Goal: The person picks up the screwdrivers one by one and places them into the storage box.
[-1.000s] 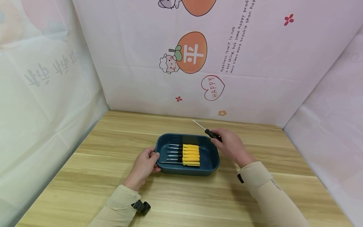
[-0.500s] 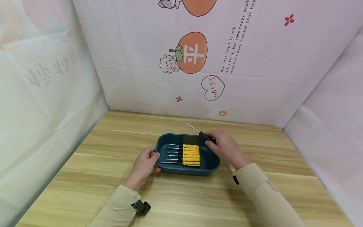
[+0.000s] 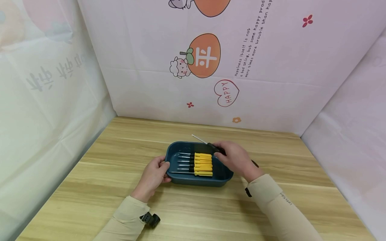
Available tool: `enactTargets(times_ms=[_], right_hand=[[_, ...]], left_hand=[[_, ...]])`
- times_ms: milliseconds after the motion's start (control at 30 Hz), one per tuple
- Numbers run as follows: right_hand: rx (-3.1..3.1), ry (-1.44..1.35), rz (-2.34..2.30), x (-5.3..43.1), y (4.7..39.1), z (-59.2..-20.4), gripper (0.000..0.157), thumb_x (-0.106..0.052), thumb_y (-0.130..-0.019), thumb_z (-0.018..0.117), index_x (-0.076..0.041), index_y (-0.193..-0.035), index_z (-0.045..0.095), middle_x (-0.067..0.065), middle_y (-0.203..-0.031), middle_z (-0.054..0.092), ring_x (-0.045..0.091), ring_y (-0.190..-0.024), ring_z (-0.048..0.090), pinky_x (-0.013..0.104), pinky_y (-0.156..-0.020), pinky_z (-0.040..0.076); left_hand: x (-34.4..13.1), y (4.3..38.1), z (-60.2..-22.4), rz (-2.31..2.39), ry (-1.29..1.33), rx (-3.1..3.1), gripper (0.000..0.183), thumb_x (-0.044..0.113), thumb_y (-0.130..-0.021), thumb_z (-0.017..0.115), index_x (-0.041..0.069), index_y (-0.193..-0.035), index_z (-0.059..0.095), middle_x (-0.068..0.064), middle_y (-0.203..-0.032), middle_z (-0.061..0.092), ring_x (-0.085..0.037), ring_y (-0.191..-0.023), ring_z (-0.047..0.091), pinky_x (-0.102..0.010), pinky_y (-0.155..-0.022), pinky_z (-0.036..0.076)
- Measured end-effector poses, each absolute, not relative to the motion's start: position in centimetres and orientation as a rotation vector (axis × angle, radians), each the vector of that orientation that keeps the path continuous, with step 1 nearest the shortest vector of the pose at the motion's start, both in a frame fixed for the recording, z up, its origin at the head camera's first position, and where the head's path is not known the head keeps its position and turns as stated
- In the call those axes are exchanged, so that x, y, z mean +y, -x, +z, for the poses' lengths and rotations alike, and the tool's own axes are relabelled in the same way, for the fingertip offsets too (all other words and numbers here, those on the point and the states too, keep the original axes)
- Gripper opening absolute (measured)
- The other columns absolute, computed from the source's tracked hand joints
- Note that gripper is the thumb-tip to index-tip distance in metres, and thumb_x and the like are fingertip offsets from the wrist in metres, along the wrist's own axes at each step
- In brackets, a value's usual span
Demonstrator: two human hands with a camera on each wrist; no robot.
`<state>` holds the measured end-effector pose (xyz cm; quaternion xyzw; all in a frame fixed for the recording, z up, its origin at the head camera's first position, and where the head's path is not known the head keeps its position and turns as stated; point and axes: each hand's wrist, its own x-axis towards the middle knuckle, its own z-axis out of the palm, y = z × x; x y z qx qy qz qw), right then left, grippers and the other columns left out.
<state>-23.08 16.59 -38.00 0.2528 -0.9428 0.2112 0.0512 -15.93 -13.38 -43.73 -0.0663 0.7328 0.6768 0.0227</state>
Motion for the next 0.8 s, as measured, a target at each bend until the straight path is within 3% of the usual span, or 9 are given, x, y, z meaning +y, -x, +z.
enactTargets(times_ms=[133, 600, 800], right_hand=[[-2.893, -0.791, 0.617, 16.2, 22.7, -38.0, 0.038, -0.024, -0.102, 0.069, -0.009, -0.137, 0.067, 0.009, -0.13, 0.07, 0.023, -0.111, 0.068, 0.048, -0.096, 0.059], [-2.98, -0.787, 0.524, 15.4, 21.8, -38.1, 0.037, -0.033, -0.101, 0.07, -0.018, -0.135, 0.069, 0.0, -0.117, 0.072, 0.014, -0.085, 0.06, 0.036, -0.078, 0.057], [-3.0, -0.834, 0.495, 15.3, 21.6, -38.3, 0.036, -0.034, -0.1, 0.071, -0.021, -0.133, 0.07, -0.004, -0.116, 0.072, 0.01, -0.085, 0.06, 0.035, -0.079, 0.057]], left_hand=[[-13.4, 15.9, -43.8, 2.088, 0.217, 2.275, 0.041, 0.016, -0.109, 0.051, -0.001, -0.146, 0.052, -0.02, -0.109, 0.059, -0.017, -0.068, 0.062, -0.027, -0.063, 0.061], [-13.3, 16.0, -43.8, 2.087, 0.224, 2.272, 0.043, 0.017, -0.109, 0.052, 0.001, -0.148, 0.051, -0.019, -0.11, 0.058, -0.017, -0.07, 0.062, -0.027, -0.064, 0.061], [-13.3, 15.9, -43.9, 2.1, 0.215, 2.264, 0.043, 0.016, -0.109, 0.052, 0.0, -0.148, 0.05, -0.02, -0.111, 0.059, -0.017, -0.069, 0.062, -0.027, -0.064, 0.061]])
